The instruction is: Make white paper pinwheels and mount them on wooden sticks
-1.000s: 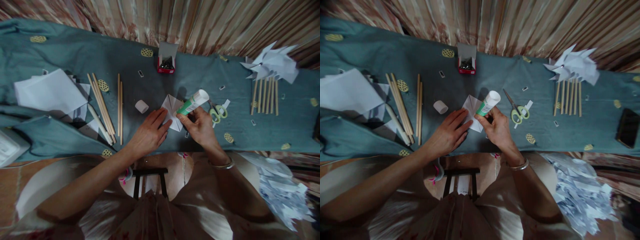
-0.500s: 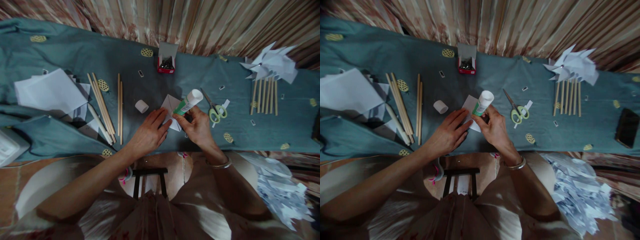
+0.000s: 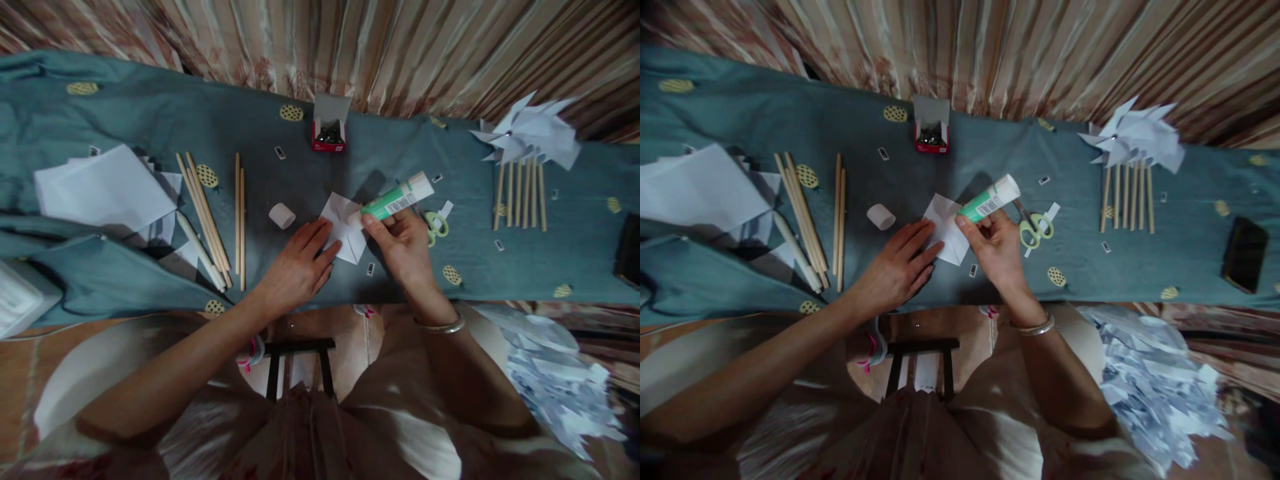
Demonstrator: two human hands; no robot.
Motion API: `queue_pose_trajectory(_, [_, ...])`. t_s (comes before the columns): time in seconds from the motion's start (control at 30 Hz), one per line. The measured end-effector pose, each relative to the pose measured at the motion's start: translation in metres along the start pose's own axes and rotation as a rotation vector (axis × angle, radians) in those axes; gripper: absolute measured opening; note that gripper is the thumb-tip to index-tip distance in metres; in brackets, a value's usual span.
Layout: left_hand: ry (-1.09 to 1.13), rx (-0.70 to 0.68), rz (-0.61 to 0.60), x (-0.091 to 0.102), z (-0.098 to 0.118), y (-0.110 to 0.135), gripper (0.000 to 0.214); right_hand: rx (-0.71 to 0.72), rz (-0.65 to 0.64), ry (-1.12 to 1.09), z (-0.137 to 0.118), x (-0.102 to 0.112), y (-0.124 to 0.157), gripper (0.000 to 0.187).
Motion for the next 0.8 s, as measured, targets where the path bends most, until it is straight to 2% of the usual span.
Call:
queue_pose_trajectory(0.17, [0.017,0.001,-0.003,0.0,-0.001,0.0,0.038,0.002,0.008,0.107,0.003,0.005,-0.002,0.026])
queue_pose_trajectory(0.43, [0.014,-0.011,0.003,0.002,0.0,0.001,0.038,-0.011,-0.037,0.164,0.005,-0.001,0.001,0.026])
queue_pose_trajectory(0.63, [0.014,-0.003,-0.01,0.001,0.0,0.001,0.038,0.023,-0.032,0.237,-0.002,-0.001,0.001,0.025])
queue_pose_trajectory(0.8, [-0.024,-0.022,0.028,0.001,0.001,0.002,0.038,0.024,-0.042,0.23,-0.002,-0.005,-0.001,0.025])
Point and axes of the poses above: each hand's wrist, its own y-axis away from the middle knuckle, its own x-axis out of the back of the hand, z = x × y, the point moved 6 cm from there along -y, towards the middle knuckle, and after that the axes turned 10 degrees about x, right-handed, at the moved point
